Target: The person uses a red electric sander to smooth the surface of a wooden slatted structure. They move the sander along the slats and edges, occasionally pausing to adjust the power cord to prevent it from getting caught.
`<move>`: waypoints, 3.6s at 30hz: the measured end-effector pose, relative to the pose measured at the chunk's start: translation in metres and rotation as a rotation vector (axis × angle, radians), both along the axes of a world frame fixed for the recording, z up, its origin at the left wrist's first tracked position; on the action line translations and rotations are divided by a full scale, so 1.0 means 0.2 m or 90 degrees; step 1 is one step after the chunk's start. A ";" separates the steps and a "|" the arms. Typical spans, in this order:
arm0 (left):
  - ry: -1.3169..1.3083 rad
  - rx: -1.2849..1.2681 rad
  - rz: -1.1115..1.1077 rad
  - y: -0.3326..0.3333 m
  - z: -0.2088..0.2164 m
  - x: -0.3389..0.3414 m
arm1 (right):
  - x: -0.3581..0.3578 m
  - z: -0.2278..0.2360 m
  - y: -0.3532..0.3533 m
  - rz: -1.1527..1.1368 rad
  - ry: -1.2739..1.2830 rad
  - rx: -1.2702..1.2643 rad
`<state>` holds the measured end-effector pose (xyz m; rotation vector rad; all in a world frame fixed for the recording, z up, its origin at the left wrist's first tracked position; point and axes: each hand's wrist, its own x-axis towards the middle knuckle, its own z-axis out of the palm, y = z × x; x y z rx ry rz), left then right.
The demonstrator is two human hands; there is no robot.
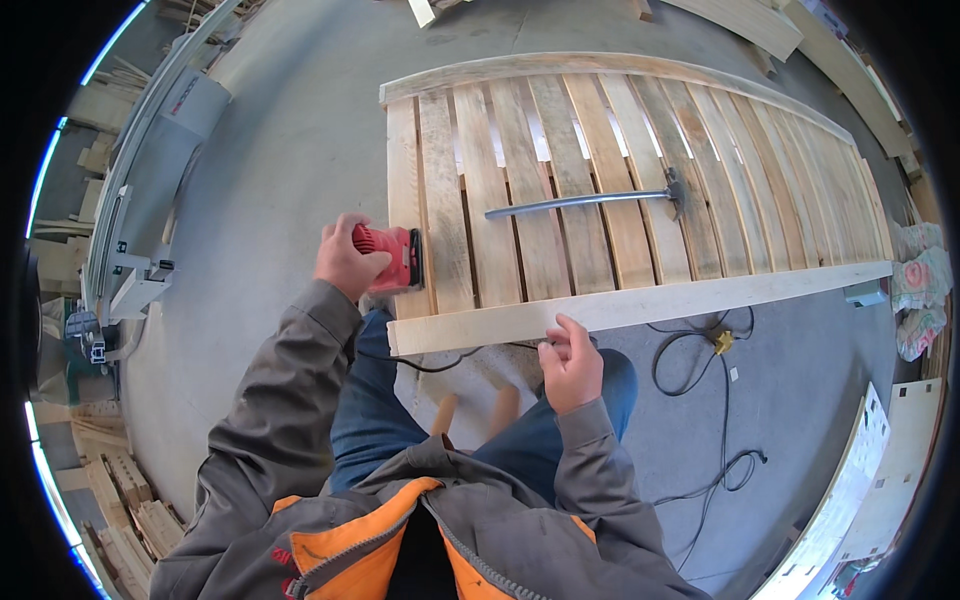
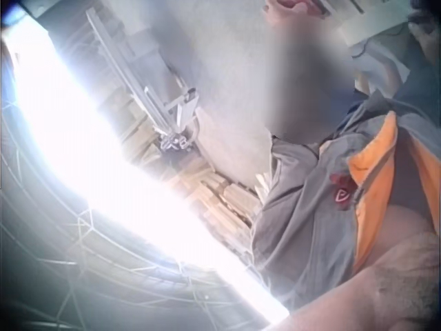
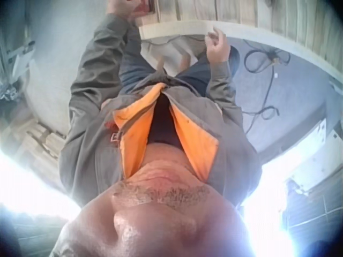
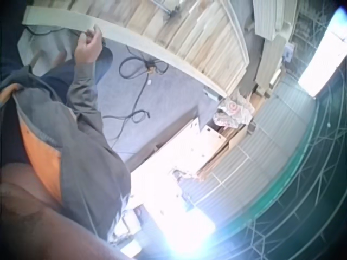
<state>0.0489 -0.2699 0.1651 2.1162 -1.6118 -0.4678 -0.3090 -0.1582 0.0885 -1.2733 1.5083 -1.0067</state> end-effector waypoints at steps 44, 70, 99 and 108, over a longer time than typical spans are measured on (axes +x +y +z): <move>0.453 -0.051 0.024 -1.41 -0.58 0.92 | -0.14 -0.24 -0.01 -0.016 0.477 -0.001; 0.657 -0.108 0.007 -1.42 -0.41 0.89 | -0.17 -0.20 0.03 -0.054 0.530 0.046; 0.666 -0.097 0.007 -1.08 -0.40 0.80 | -0.17 -0.19 0.06 -0.039 0.568 0.049; 0.687 -0.084 0.021 -0.63 -0.33 0.65 | -0.15 -0.17 0.10 -0.031 0.577 0.063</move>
